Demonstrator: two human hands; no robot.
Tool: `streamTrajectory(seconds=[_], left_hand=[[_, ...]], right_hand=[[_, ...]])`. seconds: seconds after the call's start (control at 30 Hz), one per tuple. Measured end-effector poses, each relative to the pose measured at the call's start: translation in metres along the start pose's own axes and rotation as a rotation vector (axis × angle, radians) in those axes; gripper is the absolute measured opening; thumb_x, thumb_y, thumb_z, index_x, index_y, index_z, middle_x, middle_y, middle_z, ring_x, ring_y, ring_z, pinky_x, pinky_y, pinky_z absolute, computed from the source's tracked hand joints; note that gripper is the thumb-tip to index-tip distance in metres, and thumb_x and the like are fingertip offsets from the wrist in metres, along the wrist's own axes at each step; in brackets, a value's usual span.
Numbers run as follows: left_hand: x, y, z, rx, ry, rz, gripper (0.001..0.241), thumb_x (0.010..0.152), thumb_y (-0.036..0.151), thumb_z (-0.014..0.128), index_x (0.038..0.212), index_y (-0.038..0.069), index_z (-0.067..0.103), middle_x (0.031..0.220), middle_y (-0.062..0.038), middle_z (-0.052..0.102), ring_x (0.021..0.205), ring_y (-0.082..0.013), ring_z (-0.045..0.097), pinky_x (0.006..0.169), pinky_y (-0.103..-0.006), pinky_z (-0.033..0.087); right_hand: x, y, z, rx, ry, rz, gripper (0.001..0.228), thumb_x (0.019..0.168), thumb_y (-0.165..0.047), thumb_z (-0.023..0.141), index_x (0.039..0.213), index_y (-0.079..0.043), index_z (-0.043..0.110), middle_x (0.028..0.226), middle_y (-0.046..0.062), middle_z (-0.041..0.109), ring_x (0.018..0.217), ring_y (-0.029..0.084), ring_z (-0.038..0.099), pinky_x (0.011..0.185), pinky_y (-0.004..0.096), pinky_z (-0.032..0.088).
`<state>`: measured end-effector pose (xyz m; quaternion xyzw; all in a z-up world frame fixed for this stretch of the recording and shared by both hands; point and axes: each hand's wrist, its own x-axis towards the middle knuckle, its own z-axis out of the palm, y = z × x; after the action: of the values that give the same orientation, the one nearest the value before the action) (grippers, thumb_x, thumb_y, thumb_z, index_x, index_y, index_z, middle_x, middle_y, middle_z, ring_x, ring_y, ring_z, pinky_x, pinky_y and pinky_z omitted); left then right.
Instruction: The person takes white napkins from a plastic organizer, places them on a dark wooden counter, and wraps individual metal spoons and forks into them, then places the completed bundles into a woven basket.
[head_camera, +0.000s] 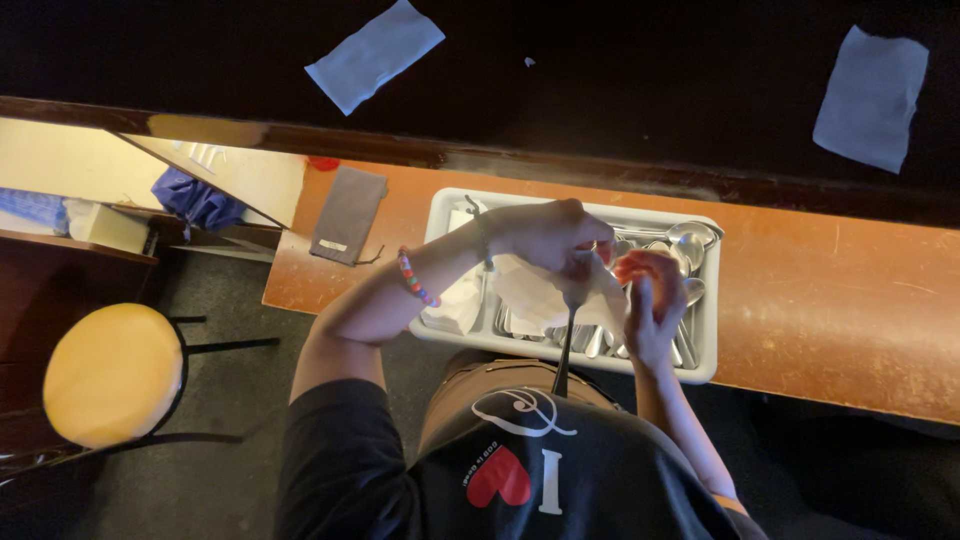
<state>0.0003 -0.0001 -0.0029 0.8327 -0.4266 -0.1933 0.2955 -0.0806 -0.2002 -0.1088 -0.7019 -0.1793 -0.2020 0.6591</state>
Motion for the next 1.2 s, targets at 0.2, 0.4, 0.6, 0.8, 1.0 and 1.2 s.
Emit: streamTrajectory(seconds=[0.2,0.4,0.6,0.8,1.0,1.2], left_hand=[[0.001,-0.006,0.005,0.118,-0.015,-0.039,0.024,0.076,0.021,0.080,0.095,0.010,0.071,0.087,-0.009,0.075,0.082,-0.0252,0.072,0.075,-0.0385,0.055],[-0.008,0.009,-0.005,0.099,-0.014,-0.102,0.020,0.077,0.022,0.076,0.092,0.010,0.070,0.085,-0.011,0.074,0.080,-0.0275,0.072,0.076,-0.0390,0.054],[-0.011,0.010,-0.007,0.070,0.018,-0.133,0.019,0.079,0.024,0.072,0.090,0.009,0.069,0.082,-0.013,0.073,0.078,-0.0283,0.071,0.075,-0.0388,0.055],[-0.010,0.002,-0.001,0.063,0.050,-0.112,0.024,0.077,0.025,0.076,0.091,0.007,0.069,0.080,-0.014,0.072,0.076,-0.0297,0.072,0.073,-0.0399,0.056],[-0.006,0.000,0.009,0.062,0.104,0.003,0.038,0.081,0.021,0.076,0.116,0.016,0.063,0.077,-0.008,0.075,0.073,-0.0256,0.073,0.070,-0.0406,0.057],[-0.006,-0.001,0.016,0.155,0.047,0.002,0.007,0.097,0.015,0.069,0.103,0.018,0.067,0.085,-0.005,0.074,0.081,-0.0227,0.074,0.073,-0.0404,0.058]], right_hand=[[0.018,-0.011,-0.029,-0.390,-0.322,0.067,0.021,0.091,-0.014,0.080,0.108,-0.003,0.072,0.099,0.012,0.076,0.087,0.020,0.073,0.075,0.035,0.060],[0.047,-0.027,-0.049,-0.282,-0.372,0.022,0.036,0.089,-0.014,0.079,0.120,0.000,0.069,0.113,0.013,0.074,0.104,0.022,0.071,0.091,0.036,0.058],[0.051,-0.038,-0.041,-0.429,-0.429,0.235,0.020,0.088,-0.017,0.083,0.102,-0.004,0.075,0.097,0.010,0.078,0.085,0.020,0.075,0.075,0.033,0.062],[0.045,-0.033,-0.042,-0.381,-0.338,-0.074,0.034,0.079,-0.015,0.082,0.106,0.000,0.069,0.101,0.013,0.072,0.088,0.021,0.070,0.076,0.031,0.059],[-0.008,-0.027,0.019,-0.791,-0.056,-0.262,0.015,0.086,-0.012,0.088,0.091,-0.009,0.074,0.075,0.006,0.068,0.063,0.019,0.063,0.052,0.035,0.048],[-0.024,-0.035,0.023,-0.567,-0.118,-0.374,0.020,0.088,-0.013,0.081,0.099,-0.005,0.067,0.093,0.009,0.069,0.082,0.020,0.068,0.067,0.034,0.055]])
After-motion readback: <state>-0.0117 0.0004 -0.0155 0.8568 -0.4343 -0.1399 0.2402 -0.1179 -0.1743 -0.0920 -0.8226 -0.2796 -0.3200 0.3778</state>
